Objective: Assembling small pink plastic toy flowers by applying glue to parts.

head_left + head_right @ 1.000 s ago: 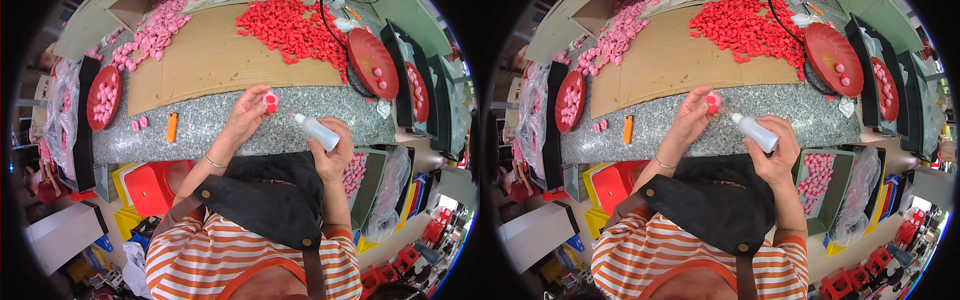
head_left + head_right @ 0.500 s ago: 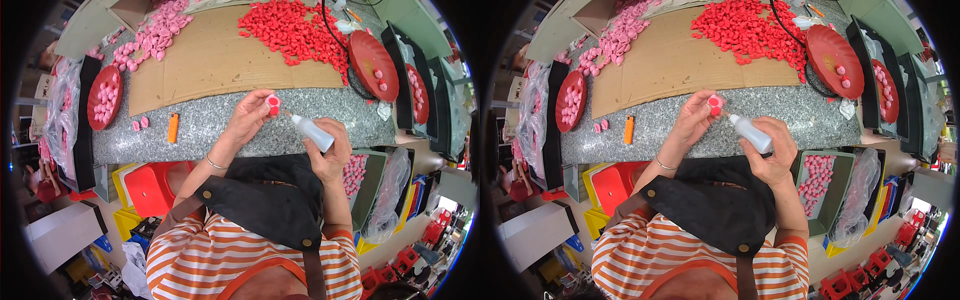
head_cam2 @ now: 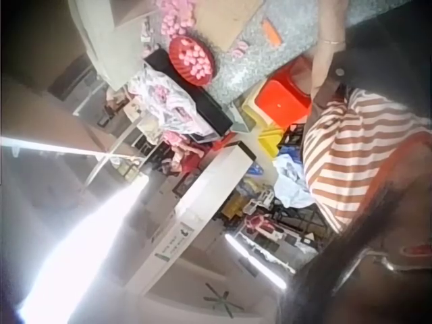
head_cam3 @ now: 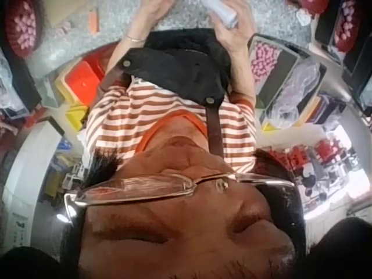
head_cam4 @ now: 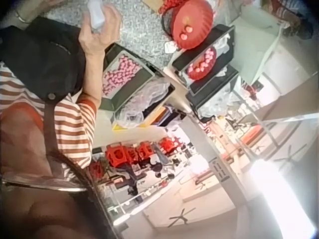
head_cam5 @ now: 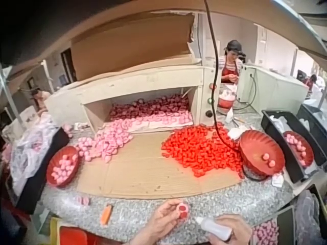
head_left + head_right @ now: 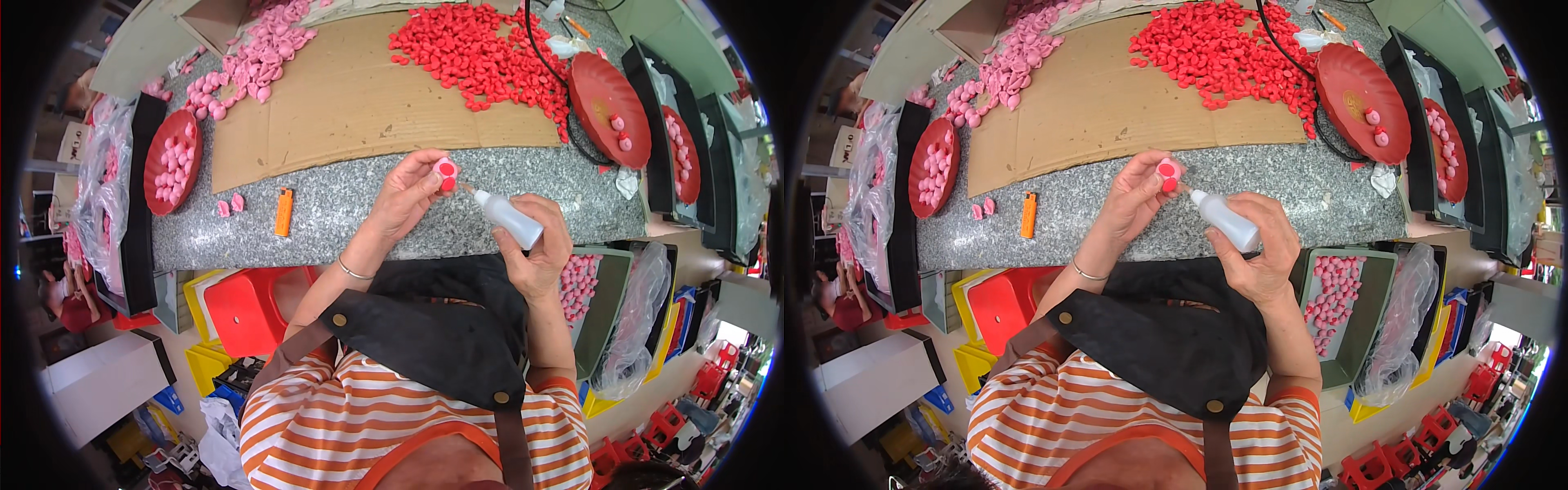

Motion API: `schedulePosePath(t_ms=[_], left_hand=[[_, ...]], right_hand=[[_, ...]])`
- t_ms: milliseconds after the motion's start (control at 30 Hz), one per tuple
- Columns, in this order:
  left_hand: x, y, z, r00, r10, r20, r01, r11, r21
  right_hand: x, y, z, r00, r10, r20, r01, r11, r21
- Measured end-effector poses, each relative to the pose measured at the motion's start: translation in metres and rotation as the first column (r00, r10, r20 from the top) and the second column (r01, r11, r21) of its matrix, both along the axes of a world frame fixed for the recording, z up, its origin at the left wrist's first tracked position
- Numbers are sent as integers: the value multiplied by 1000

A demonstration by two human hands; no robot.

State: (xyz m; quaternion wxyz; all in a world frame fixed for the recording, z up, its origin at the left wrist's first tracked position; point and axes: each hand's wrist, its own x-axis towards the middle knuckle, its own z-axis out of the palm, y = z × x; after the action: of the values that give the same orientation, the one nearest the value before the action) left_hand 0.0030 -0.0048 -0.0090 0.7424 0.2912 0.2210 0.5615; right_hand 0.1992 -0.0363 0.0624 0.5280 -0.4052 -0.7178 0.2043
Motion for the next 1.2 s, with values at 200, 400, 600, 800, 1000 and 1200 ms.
schedulePosePath(t_ms=[200, 400, 600, 800, 1000, 1200], left_hand=[[0, 0, -1, 1000, 7, -13, -7, 1000, -3], [1, 0, 0, 1000, 8, -17, -8, 1000, -1], [1, 0, -1, 1000, 13, -15, -13, 1000, -5], [1, 0, -1, 1000, 9, -19, -9, 1000, 3], [1, 1, -3, 999, 10, -30, -10, 1000, 7], [1, 1, -4, 999, 14, -42, -14, 1000, 9]], right_hand=[[0, 1, 1, 1000, -7, 9, 7, 1000, -15], [2, 1, -1, 999, 35, 34, -35, 999, -10], [2, 1, -2, 999, 44, 19, -43, 999, -23], [-3, 2, 2, 1000, -7, 24, 7, 1000, 18], [-3, 2, 1, 1000, -3, 30, 2, 1000, 27], [-3, 2, 0, 999, -6, 41, 4, 999, 41]])
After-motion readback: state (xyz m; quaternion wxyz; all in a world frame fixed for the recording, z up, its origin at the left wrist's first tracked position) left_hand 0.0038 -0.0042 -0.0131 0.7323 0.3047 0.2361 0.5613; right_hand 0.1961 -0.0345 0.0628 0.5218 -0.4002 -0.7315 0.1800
